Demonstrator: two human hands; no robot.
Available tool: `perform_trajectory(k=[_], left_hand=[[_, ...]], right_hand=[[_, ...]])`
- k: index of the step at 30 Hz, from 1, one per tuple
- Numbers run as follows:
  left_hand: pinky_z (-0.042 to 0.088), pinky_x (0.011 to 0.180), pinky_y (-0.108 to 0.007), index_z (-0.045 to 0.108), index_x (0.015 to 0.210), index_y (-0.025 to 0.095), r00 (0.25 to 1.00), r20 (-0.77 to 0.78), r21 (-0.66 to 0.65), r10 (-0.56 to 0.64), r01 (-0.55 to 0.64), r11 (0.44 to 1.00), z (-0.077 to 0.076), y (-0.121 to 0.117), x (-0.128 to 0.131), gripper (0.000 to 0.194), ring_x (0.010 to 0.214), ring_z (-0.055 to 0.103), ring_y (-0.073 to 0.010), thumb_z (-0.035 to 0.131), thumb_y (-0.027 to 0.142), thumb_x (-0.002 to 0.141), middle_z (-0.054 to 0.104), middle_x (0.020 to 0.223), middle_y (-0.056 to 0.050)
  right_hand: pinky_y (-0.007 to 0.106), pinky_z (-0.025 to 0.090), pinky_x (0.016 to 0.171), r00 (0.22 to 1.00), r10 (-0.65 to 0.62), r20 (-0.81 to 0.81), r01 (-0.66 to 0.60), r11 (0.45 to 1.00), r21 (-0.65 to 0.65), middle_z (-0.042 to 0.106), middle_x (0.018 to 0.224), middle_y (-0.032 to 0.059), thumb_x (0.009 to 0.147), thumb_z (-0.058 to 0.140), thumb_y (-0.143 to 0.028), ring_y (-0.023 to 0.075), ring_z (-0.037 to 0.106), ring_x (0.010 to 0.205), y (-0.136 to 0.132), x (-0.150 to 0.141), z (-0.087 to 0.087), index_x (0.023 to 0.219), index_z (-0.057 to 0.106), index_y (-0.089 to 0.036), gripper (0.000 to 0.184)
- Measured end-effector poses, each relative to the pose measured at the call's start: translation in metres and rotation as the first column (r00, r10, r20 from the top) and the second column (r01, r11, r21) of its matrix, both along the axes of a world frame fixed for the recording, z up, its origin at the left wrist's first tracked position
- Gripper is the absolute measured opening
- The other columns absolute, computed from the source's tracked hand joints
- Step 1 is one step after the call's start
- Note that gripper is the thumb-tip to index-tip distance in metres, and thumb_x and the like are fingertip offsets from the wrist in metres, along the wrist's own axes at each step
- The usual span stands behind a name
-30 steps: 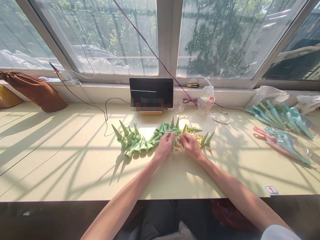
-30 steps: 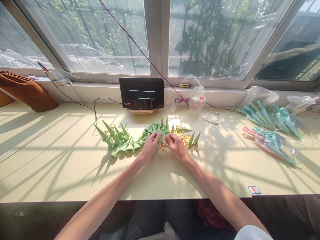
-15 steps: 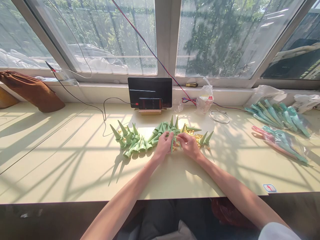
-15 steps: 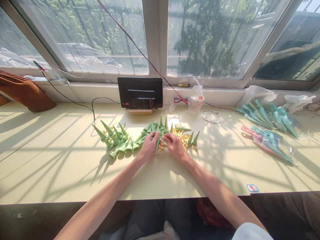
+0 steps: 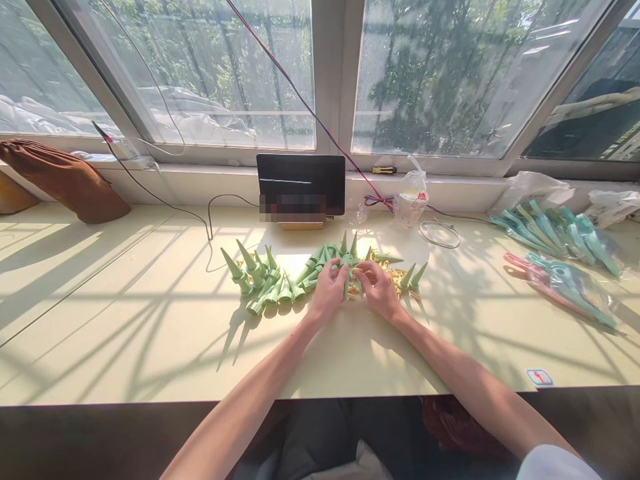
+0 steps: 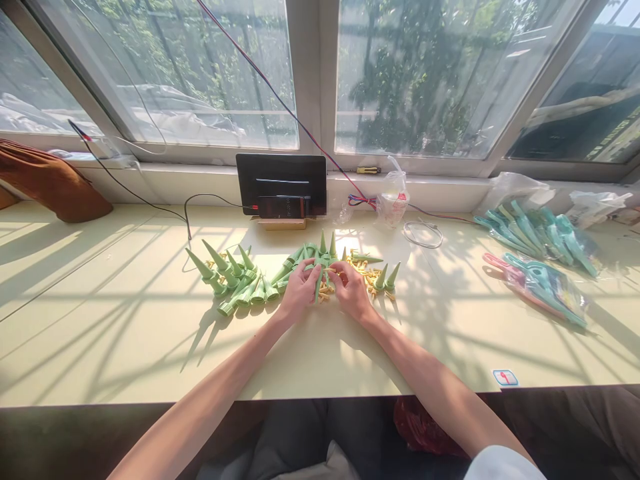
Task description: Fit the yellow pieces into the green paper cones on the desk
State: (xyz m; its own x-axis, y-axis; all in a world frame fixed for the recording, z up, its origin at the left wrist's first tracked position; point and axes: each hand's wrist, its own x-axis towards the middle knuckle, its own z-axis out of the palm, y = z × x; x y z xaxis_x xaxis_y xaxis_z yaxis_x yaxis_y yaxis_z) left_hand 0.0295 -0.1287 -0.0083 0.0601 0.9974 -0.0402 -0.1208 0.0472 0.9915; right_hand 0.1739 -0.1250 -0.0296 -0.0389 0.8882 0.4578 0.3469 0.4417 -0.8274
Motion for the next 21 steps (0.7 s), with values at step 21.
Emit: perform_trajectory(k=[21], left_hand=[[0.038,0.042,-0.019,0.056,0.118,0.021,0.997,-0.078,0.161,0.013,0.000,0.987,-0.0045,-0.0007,-0.0014,0.044,0.045,0.047,-0.0046,0.064,0.048,0.085,0.067,0.088,-0.004]], right_hand=[[0.026,0.047,0.050,0.998,-0.025,-0.066,0.023,0.999,-0.029,0.067,0.092,0.0054,0.090,0.058,-0.039,0.0150,0.063,0.060,0.0017,0.0010,-0.0021,0.099,0.061,-0.021,0.020]])
